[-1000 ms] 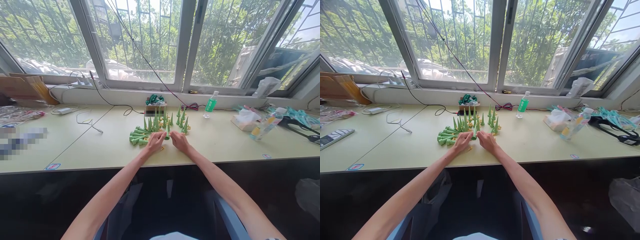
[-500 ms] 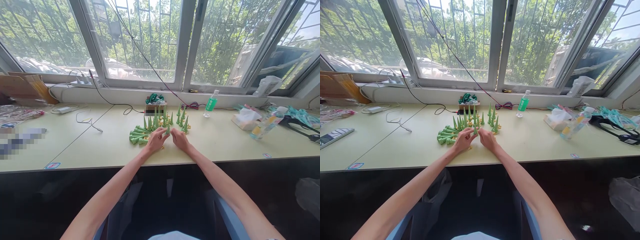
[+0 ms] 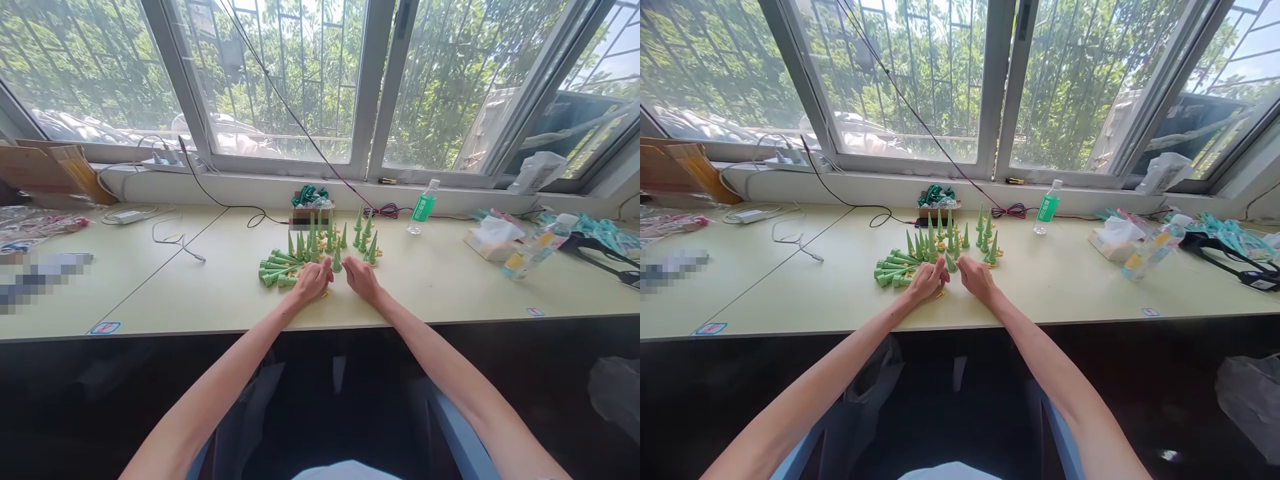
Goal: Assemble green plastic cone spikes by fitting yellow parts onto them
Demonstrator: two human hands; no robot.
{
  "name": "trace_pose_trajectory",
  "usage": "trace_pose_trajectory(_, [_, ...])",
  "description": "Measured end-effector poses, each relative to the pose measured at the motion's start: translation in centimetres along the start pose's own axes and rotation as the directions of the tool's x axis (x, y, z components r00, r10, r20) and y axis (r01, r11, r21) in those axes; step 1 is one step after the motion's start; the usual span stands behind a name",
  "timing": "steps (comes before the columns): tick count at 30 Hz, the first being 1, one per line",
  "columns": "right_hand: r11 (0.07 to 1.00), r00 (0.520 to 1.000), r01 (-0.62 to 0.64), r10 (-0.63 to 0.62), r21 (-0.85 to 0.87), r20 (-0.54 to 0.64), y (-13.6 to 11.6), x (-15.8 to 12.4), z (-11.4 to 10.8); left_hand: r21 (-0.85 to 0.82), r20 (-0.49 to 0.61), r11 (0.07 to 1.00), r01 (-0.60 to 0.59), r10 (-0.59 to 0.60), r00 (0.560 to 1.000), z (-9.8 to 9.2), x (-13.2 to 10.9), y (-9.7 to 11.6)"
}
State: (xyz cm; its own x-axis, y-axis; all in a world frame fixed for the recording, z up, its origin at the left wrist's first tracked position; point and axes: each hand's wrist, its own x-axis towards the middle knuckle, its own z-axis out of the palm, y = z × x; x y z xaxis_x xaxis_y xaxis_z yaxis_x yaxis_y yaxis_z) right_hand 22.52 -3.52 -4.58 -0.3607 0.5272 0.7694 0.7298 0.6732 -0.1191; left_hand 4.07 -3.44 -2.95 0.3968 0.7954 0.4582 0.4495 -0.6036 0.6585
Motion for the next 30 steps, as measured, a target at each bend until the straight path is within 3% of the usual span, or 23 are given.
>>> trace_pose_trajectory(11, [0.996, 0.997, 0.077, -0.077, 0.038, 0.002, -0.4, 0.1, -0.5, -0.072, -0.003, 0.997, 0.008, -0.008, 1.000, -0.1, 0.0, -0.1])
trace_pose_trajectory(30, [0.997, 1.000, 0.027, -0.027, 0.079, -0.006, -0.1, 0.0, -0.3, -0.062, 0.006, 0.996, -0.063, 0.063, 0.998, -1.2, -0.2, 1.2])
